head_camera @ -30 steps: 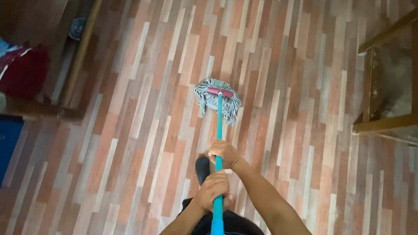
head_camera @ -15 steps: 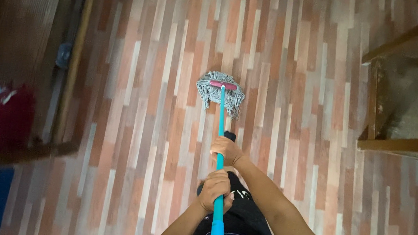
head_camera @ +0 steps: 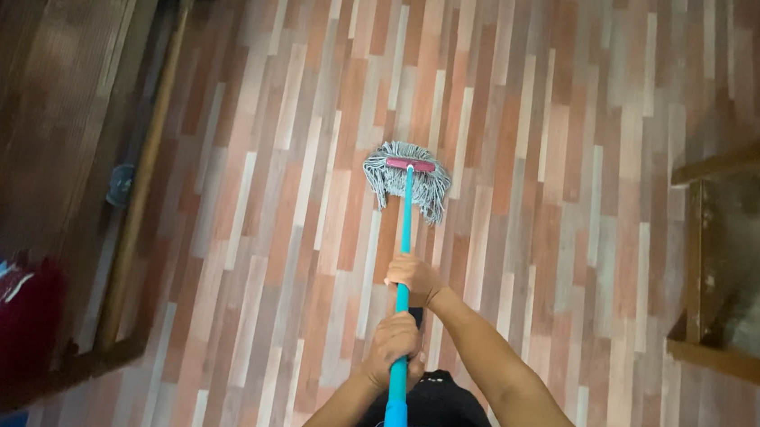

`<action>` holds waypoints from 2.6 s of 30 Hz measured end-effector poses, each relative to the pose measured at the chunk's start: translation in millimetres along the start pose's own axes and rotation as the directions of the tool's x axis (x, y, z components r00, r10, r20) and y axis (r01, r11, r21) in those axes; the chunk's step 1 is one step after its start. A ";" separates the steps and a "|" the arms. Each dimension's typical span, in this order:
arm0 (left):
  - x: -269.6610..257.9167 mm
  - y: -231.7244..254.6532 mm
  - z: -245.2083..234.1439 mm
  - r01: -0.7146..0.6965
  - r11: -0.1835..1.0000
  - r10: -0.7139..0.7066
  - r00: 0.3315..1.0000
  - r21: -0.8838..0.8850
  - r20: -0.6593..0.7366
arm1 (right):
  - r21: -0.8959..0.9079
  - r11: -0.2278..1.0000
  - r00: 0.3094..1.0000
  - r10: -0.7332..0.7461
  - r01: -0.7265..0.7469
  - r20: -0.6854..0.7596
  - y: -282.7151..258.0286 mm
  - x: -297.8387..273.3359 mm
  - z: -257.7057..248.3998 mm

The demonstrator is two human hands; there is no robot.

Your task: The person mops a wood-patterned floor using a blue-handled string mop, moving it back and forth across the room and around furniture.

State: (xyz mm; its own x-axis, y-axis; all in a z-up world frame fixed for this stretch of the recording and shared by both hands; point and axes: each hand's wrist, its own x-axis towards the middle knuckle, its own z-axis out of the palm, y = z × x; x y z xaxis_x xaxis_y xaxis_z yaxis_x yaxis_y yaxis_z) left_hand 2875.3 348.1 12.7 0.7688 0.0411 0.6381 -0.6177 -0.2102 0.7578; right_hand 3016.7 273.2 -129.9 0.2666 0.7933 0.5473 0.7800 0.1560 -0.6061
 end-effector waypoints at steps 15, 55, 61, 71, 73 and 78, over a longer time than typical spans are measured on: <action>162.5 -202.5 -5.3 -0.085 0.996 0.084 0.993 -0.014 -0.079 | -0.152 0.981 0.993 0.115 -0.118 -0.026 243.6 66.1 -64.7; 654.6 -648.5 -41.5 -0.053 0.997 0.049 0.996 -0.057 -0.078 | -0.005 0.975 0.958 0.218 -0.223 -0.184 748.8 374.0 -355.9; 714.3 -623.8 -72.0 0.080 0.990 -0.073 0.996 -0.117 0.058 | 0.022 0.954 0.922 0.295 -0.299 -0.249 746.3 391.4 -353.0; 678.7 -596.1 -127.2 0.142 0.983 -0.108 0.960 -0.118 0.257 | 0.046 0.935 0.901 0.351 -0.351 -0.256 699.1 414.9 -317.7; 668.8 -584.9 -138.8 0.139 0.982 -0.101 0.960 -0.131 0.263 | 0.063 0.927 0.893 0.372 -0.369 -0.254 686.7 413.6 -300.7; 629.3 -557.3 -167.9 0.132 0.978 -0.088 0.963 -0.161 0.256 | 0.071 0.909 0.884 0.415 -0.410 -0.213 651.0 407.9 -254.4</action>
